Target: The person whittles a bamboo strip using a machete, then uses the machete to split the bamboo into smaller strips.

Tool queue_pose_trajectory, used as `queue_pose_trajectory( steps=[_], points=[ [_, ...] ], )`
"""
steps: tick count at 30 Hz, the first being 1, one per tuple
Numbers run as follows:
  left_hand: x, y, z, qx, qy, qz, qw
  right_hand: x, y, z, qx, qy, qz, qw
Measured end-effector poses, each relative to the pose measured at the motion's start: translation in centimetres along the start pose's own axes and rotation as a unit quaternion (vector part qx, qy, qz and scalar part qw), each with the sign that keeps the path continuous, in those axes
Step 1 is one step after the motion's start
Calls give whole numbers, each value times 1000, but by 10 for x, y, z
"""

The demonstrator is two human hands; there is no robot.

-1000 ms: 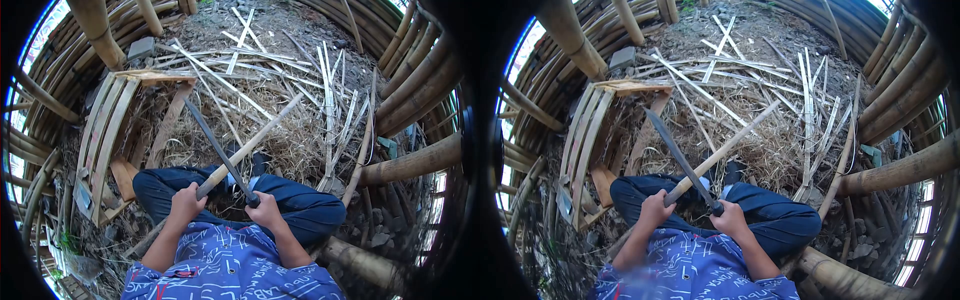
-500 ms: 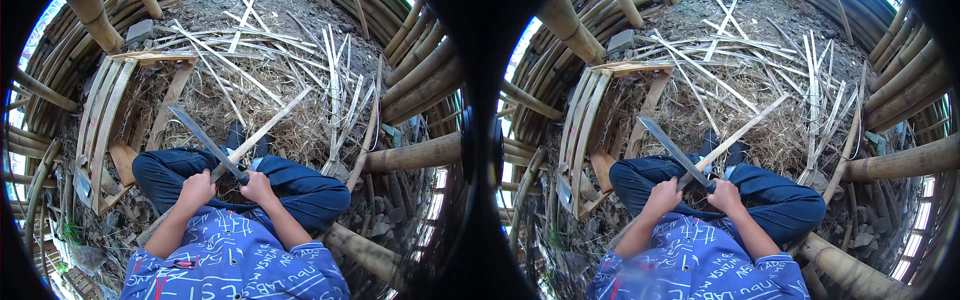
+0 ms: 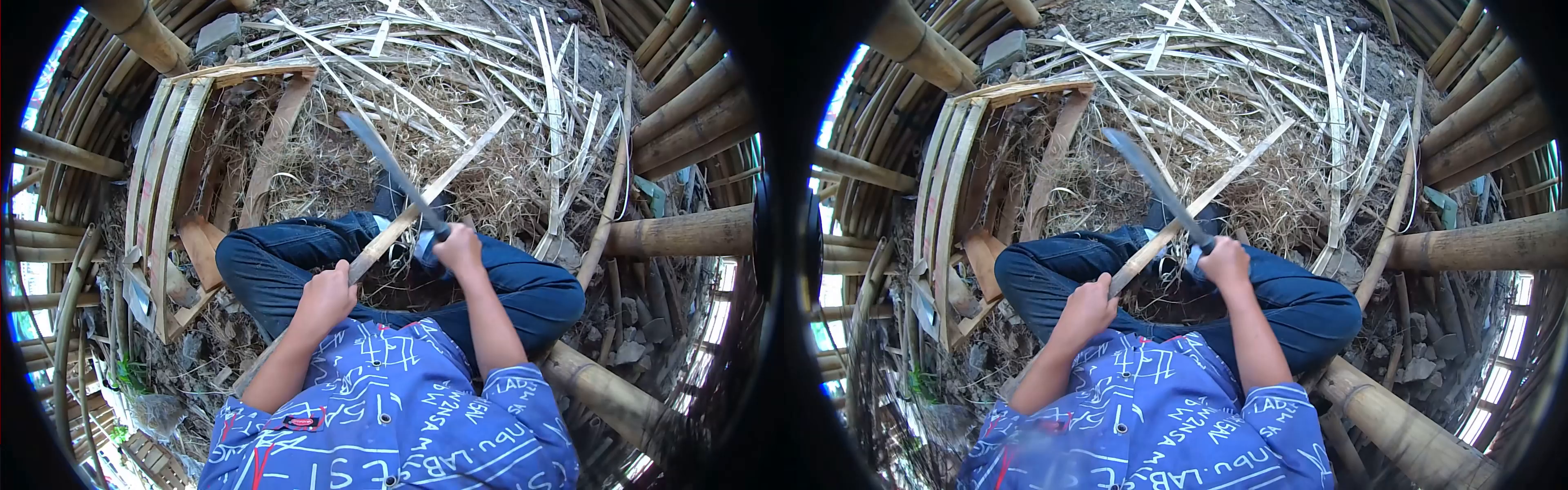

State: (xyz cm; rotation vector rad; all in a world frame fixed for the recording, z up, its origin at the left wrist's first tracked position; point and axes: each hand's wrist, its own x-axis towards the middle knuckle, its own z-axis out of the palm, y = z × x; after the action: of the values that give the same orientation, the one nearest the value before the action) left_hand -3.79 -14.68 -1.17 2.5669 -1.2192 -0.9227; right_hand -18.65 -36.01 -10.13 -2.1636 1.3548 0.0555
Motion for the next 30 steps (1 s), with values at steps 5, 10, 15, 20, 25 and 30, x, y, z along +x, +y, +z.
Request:
queue_pose_trajectory(
  steps=[5, 10, 15, 20, 25, 30],
  points=[
    [-2, -3, -2, -18, -8, -10, 1000, 42, 16, -10, -53, -13, 10, 998],
    [-36, -16, -5, -33, -51, -40, 997, 95, 43, -23, -32, -3, 119, 992],
    [-56, -17, -13, -43, -71, -70, 994, 117, 67, -29, -69, -6, 132, 989],
    [-56, -23, -20, -44, -69, -65, 994, 126, 69, -34, -75, -24, 153, 985],
    [-69, -41, -40, -41, -88, -61, 993, 146, 79, -31, -80, 12, 162, 984],
    [-81, -51, -51, -80, -108, -114, 984, 142, 62, -46, -114, -17, 133, 984]
  ],
)
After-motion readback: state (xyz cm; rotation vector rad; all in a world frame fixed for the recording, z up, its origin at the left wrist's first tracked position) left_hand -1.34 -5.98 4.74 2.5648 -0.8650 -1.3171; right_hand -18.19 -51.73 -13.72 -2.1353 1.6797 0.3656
